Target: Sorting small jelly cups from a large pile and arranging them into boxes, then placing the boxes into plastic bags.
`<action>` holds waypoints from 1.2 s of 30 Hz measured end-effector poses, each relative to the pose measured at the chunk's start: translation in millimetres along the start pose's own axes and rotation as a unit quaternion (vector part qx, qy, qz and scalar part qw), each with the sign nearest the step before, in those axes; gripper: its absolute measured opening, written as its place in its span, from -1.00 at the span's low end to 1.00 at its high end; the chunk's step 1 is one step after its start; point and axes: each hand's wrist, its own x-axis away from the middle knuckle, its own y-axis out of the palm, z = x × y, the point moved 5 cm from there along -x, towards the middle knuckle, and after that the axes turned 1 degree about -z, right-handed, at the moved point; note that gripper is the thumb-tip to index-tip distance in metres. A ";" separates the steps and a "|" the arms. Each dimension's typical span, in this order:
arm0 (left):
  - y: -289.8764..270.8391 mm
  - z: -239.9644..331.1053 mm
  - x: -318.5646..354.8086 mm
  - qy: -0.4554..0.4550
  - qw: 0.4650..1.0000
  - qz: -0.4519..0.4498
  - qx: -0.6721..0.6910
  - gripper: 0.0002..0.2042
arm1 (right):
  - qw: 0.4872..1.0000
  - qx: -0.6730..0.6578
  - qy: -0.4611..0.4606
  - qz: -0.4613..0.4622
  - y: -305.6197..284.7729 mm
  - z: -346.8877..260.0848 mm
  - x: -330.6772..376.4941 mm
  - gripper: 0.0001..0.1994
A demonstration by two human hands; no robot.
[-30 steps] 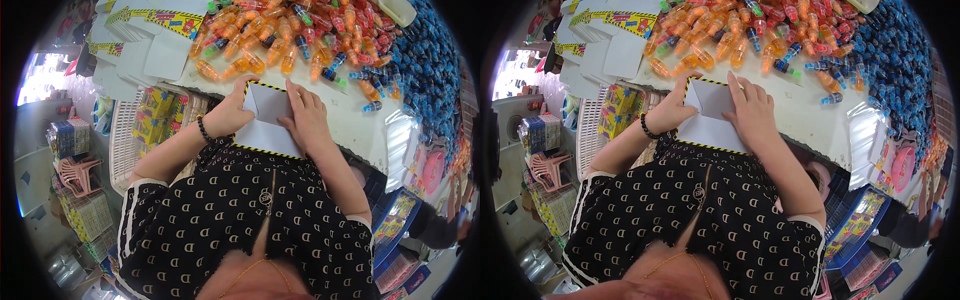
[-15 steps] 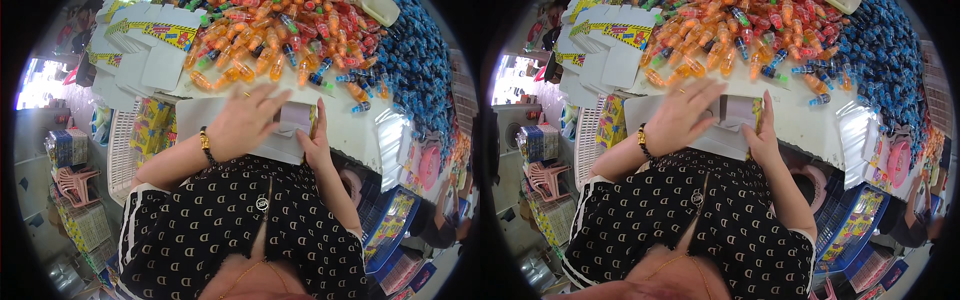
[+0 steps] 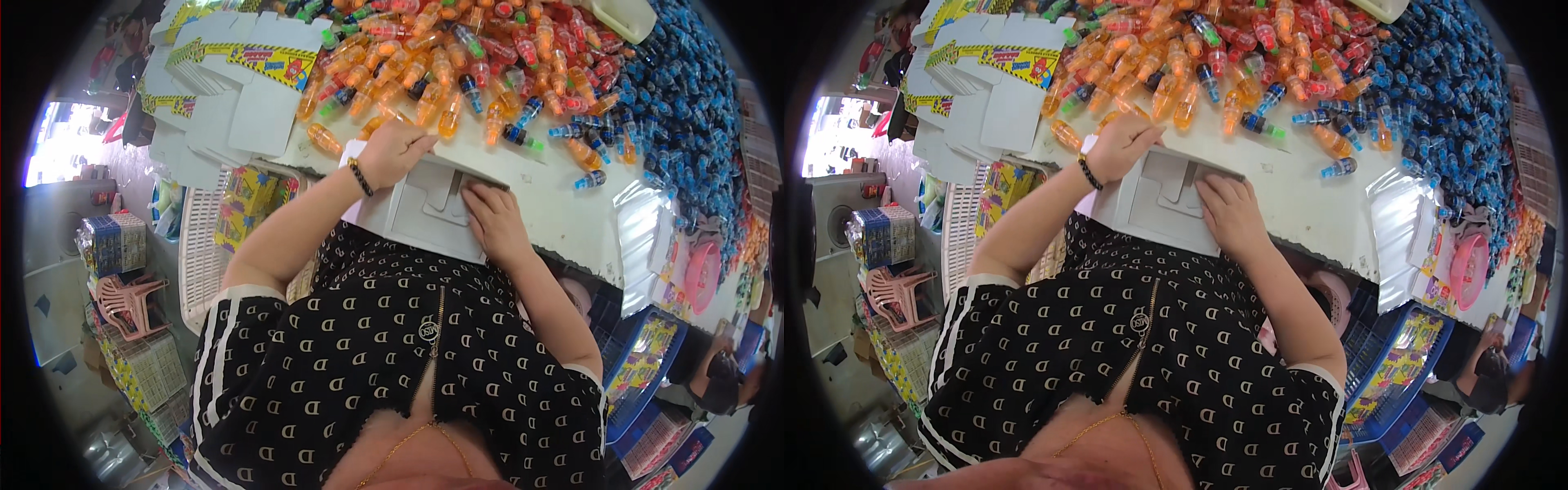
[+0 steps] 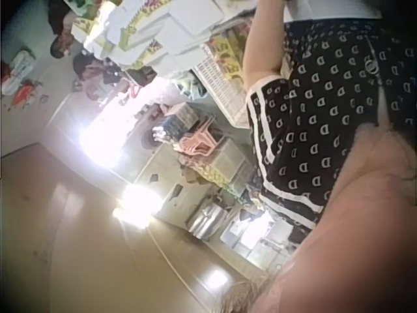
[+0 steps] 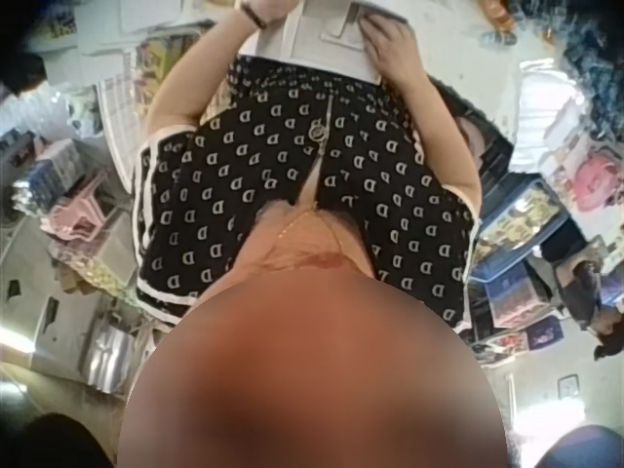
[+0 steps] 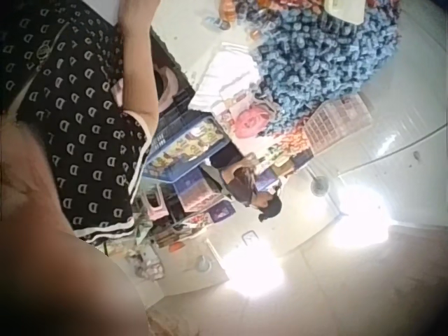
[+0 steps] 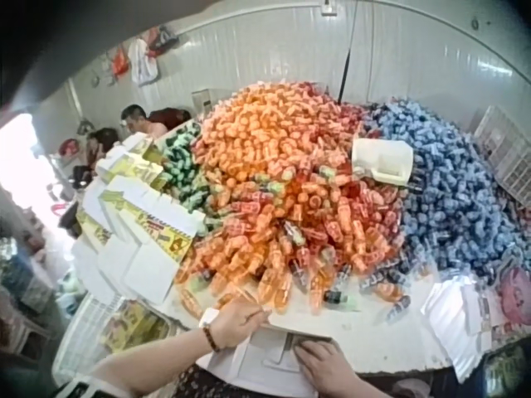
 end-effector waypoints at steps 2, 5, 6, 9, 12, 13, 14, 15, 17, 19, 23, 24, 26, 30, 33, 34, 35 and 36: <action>3.3 -4.5 9.3 0.018 0.998 0.063 0.025 -0.68 | 0.999 0.011 -0.043 0.032 -0.3 -0.1 8.5 -0.61; -3.8 -0.1 10.5 0.029 0.997 0.066 -0.005 -0.67 | 0.995 0.010 -0.076 0.058 -27.2 -18.8 -2.0 -0.62; -4.0 1.4 9.5 0.021 0.998 0.028 -0.046 -0.67 | 0.995 -0.005 -0.079 0.063 -39.4 -29.9 -8.3 -0.63; -10.8 12.4 5.4 0.047 0.993 -0.001 -0.107 -0.69 | 0.964 -0.166 -0.207 0.024 -97.8 -102.2 -52.3 -0.63; -27.5 25.8 -1.2 0.105 0.984 0.002 -0.147 -0.70 | 0.822 -0.414 -0.390 -0.021 -135.1 -214.4 -75.0 -0.63; -37.8 34.4 -4.3 0.113 0.981 -0.013 -0.157 -0.73 | 0.792 -0.449 -0.413 -0.013 -139.8 -242.7 -77.6 -0.65; -49.0 40.8 -8.1 0.119 0.978 -0.030 -0.167 -0.76 | 0.759 -0.484 -0.435 -0.004 -141.1 -265.6 -79.7 -0.68; -57.9 43.0 -12.2 0.125 0.975 -0.047 -0.177 -0.79 | 0.740 -0.498 -0.450 -0.035 -135.6 -286.2 -81.7 -0.73; -83.0 39.0 -13.6 0.143 0.964 -0.031 -0.222 -0.78 | 0.717 -0.507 -0.474 -0.067 -134.7 -311.3 -80.4 -0.78; -106.2 35.6 -16.5 0.177 0.939 -0.011 -0.296 -0.77 | 0.641 -0.575 -0.497 -0.107 -144.1 -323.5 -77.9 -0.82; -150.4 -2.8 -32.9 0.081 0.969 0.080 -0.220 -0.72 | 0.528 -0.623 -0.544 -0.189 -159.5 -309.2 -59.8 -0.85; -152.6 -10.9 -39.8 0.082 0.969 0.081 -0.218 -0.72 | 0.528 -0.610 -0.527 -0.268 -152.0 -297.4 -62.7 -0.85; -168.7 -38.9 -58.2 0.004 0.976 0.160 -0.149 -0.65 | 0.599 -0.577 -0.471 -0.294 -137.6 -249.4 -89.5 -0.85; -175.0 -64.1 -112.9 -0.070 0.966 0.207 -0.137 -0.59 | 0.929 -0.298 -0.217 0.040 -121.9 -82.1 -160.5 -0.68; -166.1 -71.9 -149.7 -0.093 0.964 0.200 -0.149 -0.57 | 0.967 -0.011 0.031 0.254 -124.0 41.0 -164.2 -0.64; -161.3 -71.6 -161.6 -0.094 0.966 0.188 -0.148 -0.56 | 0.960 0.026 0.109 0.257 -121.8 68.0 -164.0 -0.65; -157.3 -72.0 -170.1 -0.095 0.968 0.177 -0.148 -0.56 | 0.960 0.028 0.110 0.257 -112.9 84.9 -169.2 -0.65; -152.4 -71.6 -179.9 -0.092 0.969 0.174 -0.146 -0.56 | 0.960 0.051 0.080 0.263 -102.8 102.3 -174.8 -0.66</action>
